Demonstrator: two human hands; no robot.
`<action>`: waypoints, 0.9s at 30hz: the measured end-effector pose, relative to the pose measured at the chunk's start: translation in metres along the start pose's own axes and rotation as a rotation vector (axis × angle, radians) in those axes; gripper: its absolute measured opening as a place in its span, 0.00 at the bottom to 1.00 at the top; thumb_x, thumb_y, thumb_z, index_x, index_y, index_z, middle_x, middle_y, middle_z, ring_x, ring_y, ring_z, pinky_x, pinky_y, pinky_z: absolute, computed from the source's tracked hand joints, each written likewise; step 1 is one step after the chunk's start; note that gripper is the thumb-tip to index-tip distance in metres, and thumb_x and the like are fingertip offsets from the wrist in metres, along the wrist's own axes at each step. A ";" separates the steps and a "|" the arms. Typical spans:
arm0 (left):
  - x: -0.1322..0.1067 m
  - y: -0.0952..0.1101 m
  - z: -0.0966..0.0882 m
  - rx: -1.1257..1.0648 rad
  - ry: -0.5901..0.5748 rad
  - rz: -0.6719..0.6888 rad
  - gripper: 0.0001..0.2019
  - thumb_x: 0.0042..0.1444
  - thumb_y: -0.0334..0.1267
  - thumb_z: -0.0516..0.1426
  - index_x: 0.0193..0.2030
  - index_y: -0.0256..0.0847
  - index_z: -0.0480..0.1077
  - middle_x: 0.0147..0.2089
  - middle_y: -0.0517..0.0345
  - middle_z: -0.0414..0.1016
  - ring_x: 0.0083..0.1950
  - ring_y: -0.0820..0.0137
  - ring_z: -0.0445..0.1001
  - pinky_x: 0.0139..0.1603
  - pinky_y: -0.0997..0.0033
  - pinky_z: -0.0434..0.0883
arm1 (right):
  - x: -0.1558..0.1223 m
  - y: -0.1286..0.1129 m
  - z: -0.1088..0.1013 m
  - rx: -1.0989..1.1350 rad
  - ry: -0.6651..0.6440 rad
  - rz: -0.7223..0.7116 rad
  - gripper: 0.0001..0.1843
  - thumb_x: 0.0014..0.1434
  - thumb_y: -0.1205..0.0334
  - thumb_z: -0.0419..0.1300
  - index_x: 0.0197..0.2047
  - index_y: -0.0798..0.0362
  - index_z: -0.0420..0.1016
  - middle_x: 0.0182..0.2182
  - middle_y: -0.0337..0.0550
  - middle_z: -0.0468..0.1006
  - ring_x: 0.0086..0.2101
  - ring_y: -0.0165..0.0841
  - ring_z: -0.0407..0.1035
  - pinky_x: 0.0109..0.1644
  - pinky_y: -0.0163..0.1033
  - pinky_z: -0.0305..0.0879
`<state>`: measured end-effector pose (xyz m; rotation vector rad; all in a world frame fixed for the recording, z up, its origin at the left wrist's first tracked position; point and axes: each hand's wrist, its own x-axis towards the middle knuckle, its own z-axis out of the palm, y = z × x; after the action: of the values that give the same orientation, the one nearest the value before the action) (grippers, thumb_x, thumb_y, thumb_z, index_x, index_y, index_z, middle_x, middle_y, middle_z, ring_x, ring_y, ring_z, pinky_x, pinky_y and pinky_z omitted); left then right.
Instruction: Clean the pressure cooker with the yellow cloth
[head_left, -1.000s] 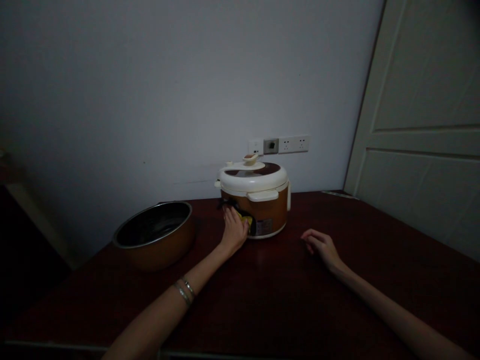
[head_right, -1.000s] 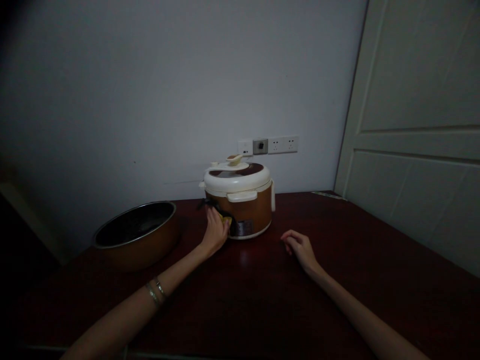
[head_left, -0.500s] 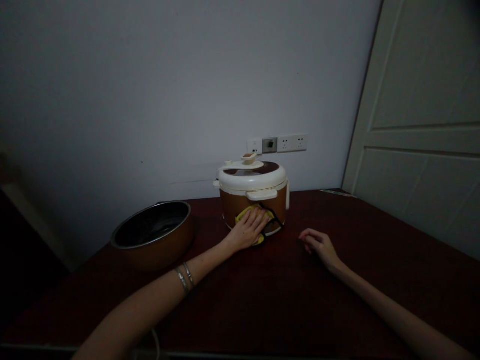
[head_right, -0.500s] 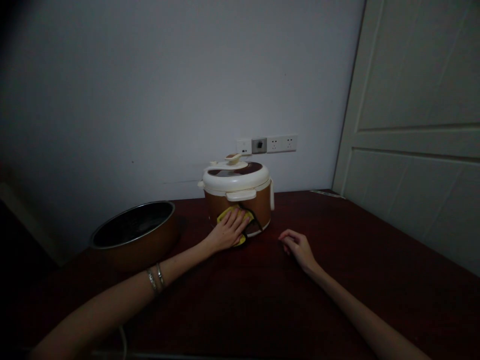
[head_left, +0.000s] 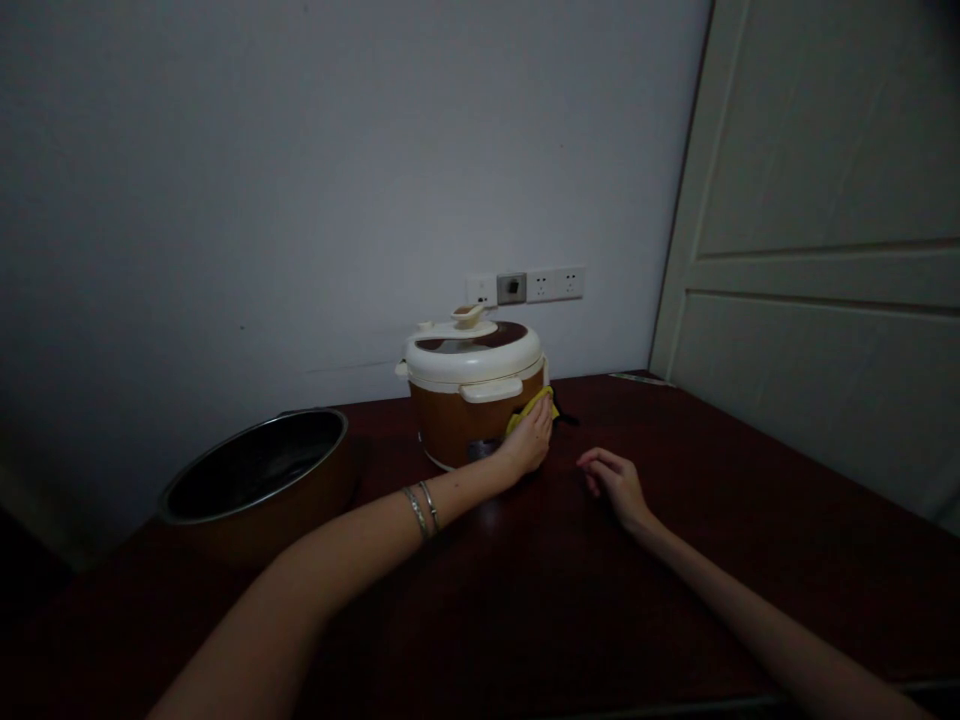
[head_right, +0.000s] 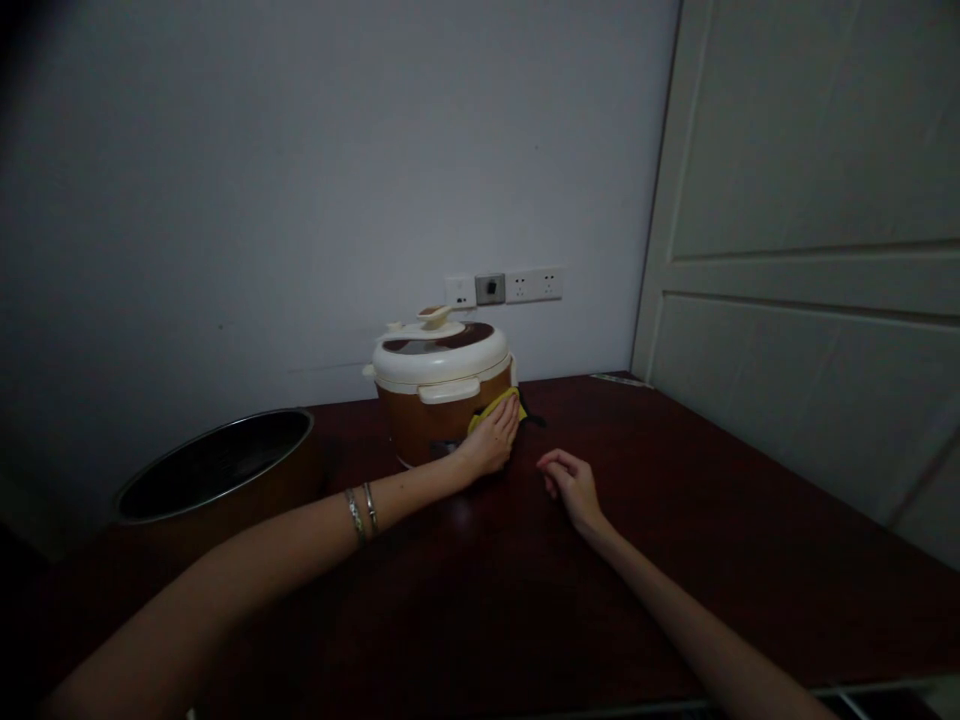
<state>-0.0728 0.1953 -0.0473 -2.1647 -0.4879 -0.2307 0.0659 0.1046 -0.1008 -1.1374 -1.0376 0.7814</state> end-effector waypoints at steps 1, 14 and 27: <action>0.009 0.004 0.005 -0.012 -0.019 -0.019 0.26 0.54 0.36 0.49 0.57 0.21 0.66 0.62 0.35 0.62 0.68 0.52 0.52 0.70 0.51 0.38 | 0.001 0.000 0.000 0.008 0.002 -0.001 0.08 0.41 0.58 0.56 0.24 0.54 0.70 0.11 0.33 0.62 0.15 0.25 0.54 0.19 0.32 0.47; 0.023 0.012 0.029 -0.355 0.057 -0.108 0.30 0.48 0.28 0.47 0.60 0.19 0.60 0.62 0.32 0.62 0.70 0.52 0.45 0.67 0.40 0.43 | 0.005 0.000 -0.002 0.022 0.033 -0.029 0.08 0.41 0.59 0.55 0.23 0.53 0.70 0.11 0.33 0.62 0.14 0.25 0.53 0.18 0.32 0.46; -0.030 -0.001 -0.017 -0.437 0.144 -0.174 0.31 0.53 0.31 0.48 0.66 0.27 0.53 0.69 0.43 0.49 0.71 0.61 0.40 0.68 0.55 0.45 | 0.004 0.004 -0.001 -0.019 0.054 -0.066 0.08 0.42 0.58 0.55 0.23 0.53 0.69 0.11 0.32 0.61 0.15 0.25 0.54 0.19 0.32 0.48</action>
<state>-0.1000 0.1745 -0.0459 -2.5038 -0.5841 -0.6352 0.0681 0.1092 -0.1032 -1.1290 -1.0338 0.6859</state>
